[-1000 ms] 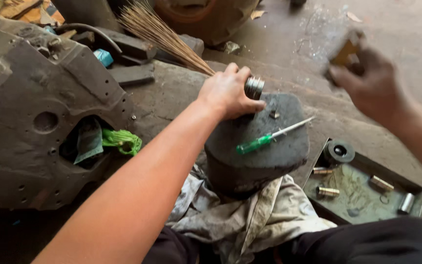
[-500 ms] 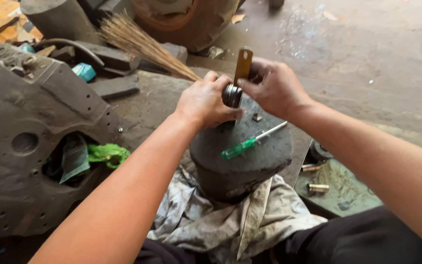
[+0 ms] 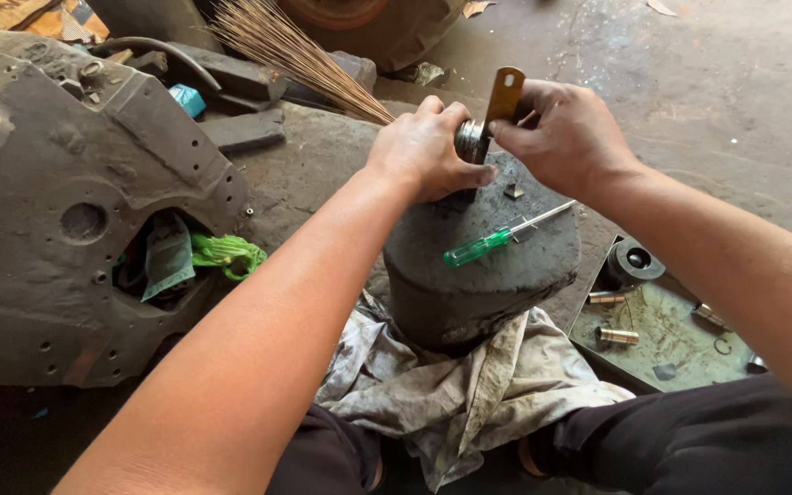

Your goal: The person holds a cylindrical metal part on a workbench and repeatedly rubs its surface with a small metal tool. They rotate the part to access different areas and continue the rubbing motion throughout the clip.

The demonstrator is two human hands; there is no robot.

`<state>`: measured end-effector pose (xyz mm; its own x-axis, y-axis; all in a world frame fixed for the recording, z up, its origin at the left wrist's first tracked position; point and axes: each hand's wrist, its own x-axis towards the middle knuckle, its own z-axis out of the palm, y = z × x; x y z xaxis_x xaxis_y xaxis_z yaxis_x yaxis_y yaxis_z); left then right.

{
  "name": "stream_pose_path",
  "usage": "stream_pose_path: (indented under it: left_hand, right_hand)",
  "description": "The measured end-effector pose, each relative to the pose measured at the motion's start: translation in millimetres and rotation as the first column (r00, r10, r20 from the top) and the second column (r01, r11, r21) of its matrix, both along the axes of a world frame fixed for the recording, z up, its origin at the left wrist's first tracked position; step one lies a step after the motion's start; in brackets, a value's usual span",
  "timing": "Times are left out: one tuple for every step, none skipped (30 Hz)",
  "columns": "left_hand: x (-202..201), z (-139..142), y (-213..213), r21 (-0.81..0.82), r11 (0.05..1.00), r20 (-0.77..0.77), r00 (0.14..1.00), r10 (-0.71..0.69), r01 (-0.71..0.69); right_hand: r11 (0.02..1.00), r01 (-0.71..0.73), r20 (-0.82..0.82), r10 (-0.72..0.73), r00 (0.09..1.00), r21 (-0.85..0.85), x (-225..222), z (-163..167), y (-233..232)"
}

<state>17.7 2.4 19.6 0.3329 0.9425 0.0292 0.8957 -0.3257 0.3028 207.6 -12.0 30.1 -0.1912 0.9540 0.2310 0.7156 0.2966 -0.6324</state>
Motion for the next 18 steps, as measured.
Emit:
stream_pose_path:
  left_hand:
    - [-0.1,0.4,-0.3,0.012,1.0,0.001,1.0,-0.001,0.001]
    - [-0.1,1.3,-0.1,0.007,1.0,0.0,1.0,0.001,-0.001]
    - [0.1,1.6,-0.7,0.001,1.0,-0.002,1.0,0.002,-0.002]
    - [0.3,2.2,-1.2,-0.01,1.0,-0.006,1.0,0.001,-0.001]
    - [1.1,2.5,-1.8,-0.016,1.0,-0.007,1.0,-0.001,0.0]
    - [2.1,2.8,-2.1,-0.019,1.0,-0.006,1.0,-0.002,0.002]
    - [2.6,3.2,-2.2,-0.025,1.0,-0.006,1.0,-0.001,0.0]
    - [3.0,3.4,-2.5,-0.037,0.999,-0.008,1.0,0.006,-0.007]
    - [2.9,3.6,-2.4,-0.047,0.999,-0.009,1.0,0.015,-0.015]
    - [3.1,3.7,-2.4,-0.054,0.998,-0.011,1.0,0.02,-0.02]
    - [2.5,3.8,-2.1,-0.051,0.999,-0.01,1.0,0.003,-0.004]
    - [1.7,3.4,-2.3,-0.049,0.999,-0.009,1.0,-0.012,0.012]
    - [0.9,3.4,-1.9,-0.044,0.999,-0.01,1.0,-0.027,0.027]
    - [0.8,3.1,-1.4,-0.041,0.999,-0.018,1.0,-0.023,0.022]
    - [1.2,2.7,-1.3,-0.039,0.999,-0.027,1.0,-0.016,0.015]
    - [1.4,2.2,-1.3,-0.037,0.999,-0.035,0.999,-0.007,0.005]
    - [2.0,1.8,-1.1,-0.041,0.999,-0.022,1.0,0.006,-0.006]
    - [2.6,1.7,-0.6,-0.041,0.999,-0.009,1.0,0.018,-0.018]
  right_hand:
    - [1.0,0.019,0.013,-0.019,1.0,0.009,-0.9,1.5,0.7]
    - [1.0,0.0,0.002,0.0,1.0,0.011,-1.8,3.0,1.8]
    - [1.0,-0.018,-0.012,0.018,1.0,0.011,-1.5,3.6,1.6]
    - [0.999,-0.034,-0.027,0.034,0.999,0.007,-1.5,4.1,2.1]
    - [0.999,-0.026,0.006,0.026,1.0,-0.036,-0.9,3.9,1.9]
    - [0.997,-0.016,0.042,0.019,0.999,-0.077,0.3,3.2,1.8]
    - [0.993,-0.007,0.076,0.017,0.997,-0.121,1.1,2.2,2.0]
    - [0.994,0.005,0.057,0.001,0.998,-0.106,2.4,0.8,1.7]
    - [0.996,0.017,0.038,-0.013,0.999,-0.089,3.1,-0.7,2.4]
    - [0.997,0.032,0.019,-0.031,0.999,-0.071,4.0,-2.4,2.6]
    - [0.998,0.016,0.021,-0.015,1.0,-0.055,4.8,-3.7,3.5]
    - [0.999,0.0,0.023,0.001,1.0,-0.042,5.5,-5.1,4.1]
    - [1.0,-0.017,0.024,0.017,1.0,-0.025,6.0,-6.1,5.1]
    - [0.999,-0.028,0.014,0.028,1.0,-0.024,6.7,-7.1,6.0]
    - [0.999,-0.041,0.004,0.042,0.999,-0.024,7.1,-7.9,6.9]
    - [0.998,-0.058,-0.006,0.058,0.998,-0.023,7.7,-8.7,7.5]
    - [0.999,-0.05,-0.034,0.05,0.998,-0.02,7.9,-9.3,8.5]
    - [0.999,-0.044,-0.062,0.043,0.997,-0.012,8.2,-10.0,9.2]
